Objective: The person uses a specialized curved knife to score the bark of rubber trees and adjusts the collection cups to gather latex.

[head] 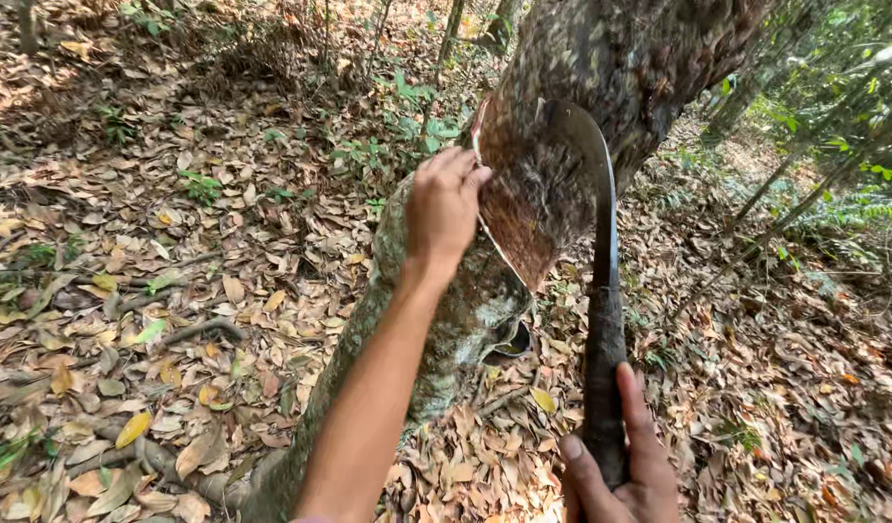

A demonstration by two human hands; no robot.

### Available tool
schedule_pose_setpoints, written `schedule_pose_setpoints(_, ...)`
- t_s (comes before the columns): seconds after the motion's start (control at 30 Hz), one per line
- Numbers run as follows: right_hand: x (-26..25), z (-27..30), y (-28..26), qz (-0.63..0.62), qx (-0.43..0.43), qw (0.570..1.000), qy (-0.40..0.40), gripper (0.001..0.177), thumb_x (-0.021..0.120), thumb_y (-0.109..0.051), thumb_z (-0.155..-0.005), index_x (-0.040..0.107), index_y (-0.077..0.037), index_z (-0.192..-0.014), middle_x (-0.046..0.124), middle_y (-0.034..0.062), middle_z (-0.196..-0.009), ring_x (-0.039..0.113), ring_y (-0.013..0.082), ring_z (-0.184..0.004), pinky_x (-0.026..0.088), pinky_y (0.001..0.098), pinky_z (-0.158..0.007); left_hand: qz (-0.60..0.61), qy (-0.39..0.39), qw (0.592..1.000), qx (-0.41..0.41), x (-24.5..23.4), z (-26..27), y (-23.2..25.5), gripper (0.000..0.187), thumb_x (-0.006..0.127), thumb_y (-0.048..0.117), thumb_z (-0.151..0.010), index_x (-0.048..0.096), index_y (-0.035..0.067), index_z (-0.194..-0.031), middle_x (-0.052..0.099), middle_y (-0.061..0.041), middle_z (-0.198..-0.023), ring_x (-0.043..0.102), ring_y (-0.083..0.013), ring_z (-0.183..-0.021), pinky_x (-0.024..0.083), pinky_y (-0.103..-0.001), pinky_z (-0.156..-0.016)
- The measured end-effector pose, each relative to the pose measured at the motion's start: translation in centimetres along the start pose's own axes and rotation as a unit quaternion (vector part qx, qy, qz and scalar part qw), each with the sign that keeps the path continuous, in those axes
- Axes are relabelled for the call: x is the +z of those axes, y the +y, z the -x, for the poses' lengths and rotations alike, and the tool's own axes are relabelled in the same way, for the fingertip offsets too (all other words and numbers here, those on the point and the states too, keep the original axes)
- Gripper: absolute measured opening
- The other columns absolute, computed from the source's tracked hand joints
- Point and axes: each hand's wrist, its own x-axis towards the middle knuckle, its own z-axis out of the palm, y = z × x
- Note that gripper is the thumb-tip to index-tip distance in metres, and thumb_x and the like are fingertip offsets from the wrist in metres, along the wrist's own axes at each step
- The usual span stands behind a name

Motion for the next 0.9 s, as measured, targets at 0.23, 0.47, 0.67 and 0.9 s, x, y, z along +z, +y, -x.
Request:
schedule_pose_setpoints(0.23, 0.3, -0.3, 1.3, -0.046, -0.029, 0.999, -0.003, 0.096, 0.065, 0.004, -0.076, 0.032, -0.022, -0.162, 0.059, 0.0062, -0.056, 0.049, 0.0082, -0.032, 0.039, 0.0246, -0.029, 0.320, -0.042, 0.946, 0.032, -1.4, 3.0, 0.1, 0.033, 0.032, 0.035, -0.111, 0.053, 0.012, -0.100, 0.065, -0.008, -0.082, 0.062, -0.0146, -0.062, 0.056, -0.028, -0.052)
schedule_pose_setpoints(0.47, -0.8, -2.3, 2.8, 0.012, 0.055, 0.997, -0.049, 0.092, 0.071, -0.003, -0.079, 0.034, -0.023, -0.161, 0.057, 0.0058, -0.053, 0.049, 0.0120, -0.032, 0.038, 0.0276, -0.031, 0.283, -0.407, 0.866, -0.064, -4.1, 15.7, 3.9, 0.041, 0.040, 0.021, -0.107, 0.044, 0.012, -0.067, 0.044, 0.001, -0.063, 0.043, -0.0107, -0.051, 0.043, -0.029, -0.044)
schedule_pose_setpoints(0.67, -1.9, -4.9, 3.7, 0.068, 0.071, 0.982, -0.162, 0.091, 0.073, -0.011, -0.083, 0.032, -0.024, -0.164, 0.056, 0.0053, -0.050, 0.050, 0.0116, -0.035, 0.039, 0.0277, -0.034, 0.069, -0.529, 0.818, -0.212, -5.1, 20.7, 5.1, 0.019, 0.054, 0.023, -0.101, 0.072, 0.020, -0.097, 0.073, -0.017, -0.077, 0.061, -0.0266, -0.058, 0.043, -0.038, -0.051)
schedule_pose_setpoints(0.9, -3.0, -9.1, 5.5, 0.183, -0.054, 0.956, -0.225, 0.081, 0.074, -0.015, -0.082, 0.042, -0.018, -0.157, 0.061, 0.0032, -0.054, 0.055, 0.0108, -0.040, 0.043, 0.0274, -0.040, 0.311, -0.257, 0.870, -0.285, -4.0, 17.8, 9.5, 0.055, 0.047, 0.050, -0.102, 0.053, 0.006, -0.135, 0.074, -0.013, -0.118, 0.071, -0.0278, -0.113, 0.054, -0.044, -0.099)
